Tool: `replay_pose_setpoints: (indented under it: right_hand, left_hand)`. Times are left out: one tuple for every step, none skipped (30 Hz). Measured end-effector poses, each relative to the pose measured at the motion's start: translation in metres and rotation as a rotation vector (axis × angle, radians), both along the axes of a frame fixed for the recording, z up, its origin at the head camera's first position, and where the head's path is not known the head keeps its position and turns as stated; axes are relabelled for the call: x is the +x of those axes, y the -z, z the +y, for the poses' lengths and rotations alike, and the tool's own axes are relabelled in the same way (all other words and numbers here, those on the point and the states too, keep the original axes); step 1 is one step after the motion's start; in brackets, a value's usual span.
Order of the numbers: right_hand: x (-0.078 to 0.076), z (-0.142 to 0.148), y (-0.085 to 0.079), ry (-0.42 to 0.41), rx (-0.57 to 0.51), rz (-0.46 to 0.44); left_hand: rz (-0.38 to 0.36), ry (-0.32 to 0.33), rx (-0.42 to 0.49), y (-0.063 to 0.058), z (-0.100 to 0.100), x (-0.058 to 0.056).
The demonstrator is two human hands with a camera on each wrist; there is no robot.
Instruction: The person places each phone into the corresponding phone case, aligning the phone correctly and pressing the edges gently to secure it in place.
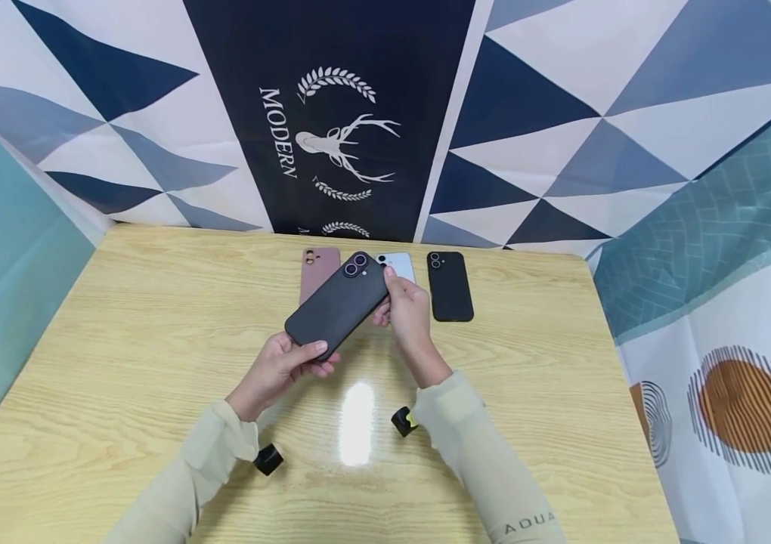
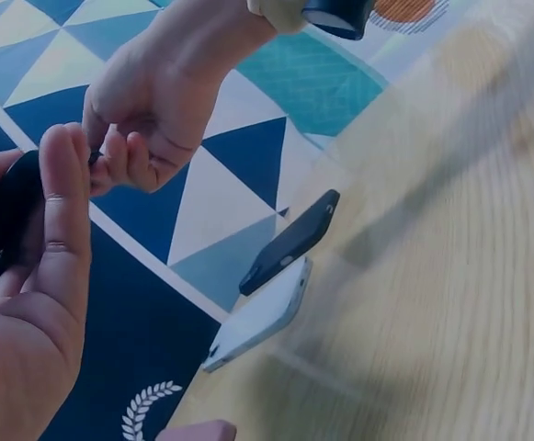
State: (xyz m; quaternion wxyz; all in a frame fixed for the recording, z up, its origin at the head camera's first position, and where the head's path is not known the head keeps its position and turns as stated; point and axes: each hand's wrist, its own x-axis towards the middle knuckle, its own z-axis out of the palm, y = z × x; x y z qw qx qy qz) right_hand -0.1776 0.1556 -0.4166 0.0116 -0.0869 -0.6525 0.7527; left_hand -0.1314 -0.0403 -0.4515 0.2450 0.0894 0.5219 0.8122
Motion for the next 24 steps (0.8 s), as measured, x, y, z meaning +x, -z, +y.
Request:
replay_pose_setpoints:
  right_hand:
    - [0.000, 0.000, 0.000, -0.006, -0.004, -0.001]
    - [0.000, 0.001, 0.001, -0.007, -0.013, -0.007]
    - [0.000, 0.001, 0.001, -0.004, -0.024, -0.014]
    - [0.000, 0.001, 0.002, -0.001, -0.036, -0.024]
    - [0.000, 0.002, 0.003, 0.004, -0.050, -0.035]
    - [0.000, 0.003, 0.004, 0.007, -0.062, -0.047]
    - [0.000, 0.003, 0.005, 0.011, -0.069, -0.058]
    - [0.000, 0.004, 0.006, 0.015, -0.074, -0.067]
    - [0.000, 0.005, 0.007, 0.015, -0.075, -0.072]
    - [0.000, 0.006, 0.009, 0.012, -0.072, -0.077]
    - [0.000, 0.007, 0.010, 0.008, -0.064, -0.081]
    - [0.000, 0.008, 0.011, 0.001, -0.053, -0.084]
    - [0.000, 0.009, 0.012, -0.005, -0.038, -0.089]
    - [0.000, 0.010, 0.013, -0.012, -0.021, -0.093]
    - [0.000, 0.011, 0.014, -0.020, -0.001, -0.096]
    - [0.000, 0.011, 0.015, -0.032, 0.019, -0.099]
    - [0.000, 0.012, 0.015, -0.043, 0.037, -0.102]
    - [0.001, 0.013, 0.016, -0.055, 0.055, -0.105]
    - [0.001, 0.013, 0.016, -0.067, 0.067, -0.106]
    - [0.001, 0.013, 0.017, -0.080, 0.076, -0.106]
    - [0.001, 0.014, 0.018, -0.091, 0.081, -0.105]
    - [0.001, 0.014, 0.018, -0.104, 0.085, -0.106]
    - [0.001, 0.014, 0.018, -0.114, 0.090, -0.106]
    - [0.002, 0.014, 0.018, -0.125, 0.099, -0.108]
  left_hand:
    - [-0.013, 0.003, -0.014, -0.001, 0.000, 0.000]
    - [-0.020, 0.009, -0.020, -0.002, 0.000, -0.001]
    - [-0.022, 0.021, -0.032, -0.003, 0.000, -0.001]
    - [-0.020, 0.039, -0.045, -0.003, 0.000, -0.002]
    - [-0.018, 0.062, -0.058, -0.004, -0.001, -0.003]
    - [-0.015, 0.089, -0.072, -0.004, -0.001, -0.003]
    - [-0.011, 0.118, -0.085, -0.003, -0.002, -0.004]
    - [-0.007, 0.147, -0.094, -0.003, -0.003, -0.004]
    - [-0.005, 0.175, -0.109, -0.003, -0.004, -0.005]
    - [-0.008, 0.196, -0.119, -0.003, -0.004, -0.005]
    - [-0.011, 0.207, -0.122, -0.003, -0.005, -0.006]
    - [-0.015, 0.206, -0.126, -0.003, -0.005, -0.006]
    - [-0.023, 0.194, -0.127, -0.003, -0.006, -0.006]
    - [-0.032, 0.176, -0.126, -0.003, -0.006, -0.007]
    - [-0.039, 0.154, -0.129, -0.003, -0.006, -0.007]
    - [-0.048, 0.126, -0.138, -0.003, -0.006, -0.007]
    - [-0.055, 0.102, -0.150, -0.002, -0.006, -0.008]
    - [-0.061, 0.082, -0.171, -0.002, -0.006, -0.008]
    - [-0.066, 0.067, -0.192, -0.003, -0.006, -0.008]
    - [-0.068, 0.057, -0.217, -0.003, -0.006, -0.008]
    - [-0.071, 0.052, -0.243, -0.003, -0.006, -0.008]
    - [-0.076, 0.050, -0.268, -0.003, -0.006, -0.008]
    - [-0.079, 0.053, -0.285, -0.003, -0.006, -0.008]
    - [-0.079, 0.056, -0.303, -0.003, -0.006, -0.008]
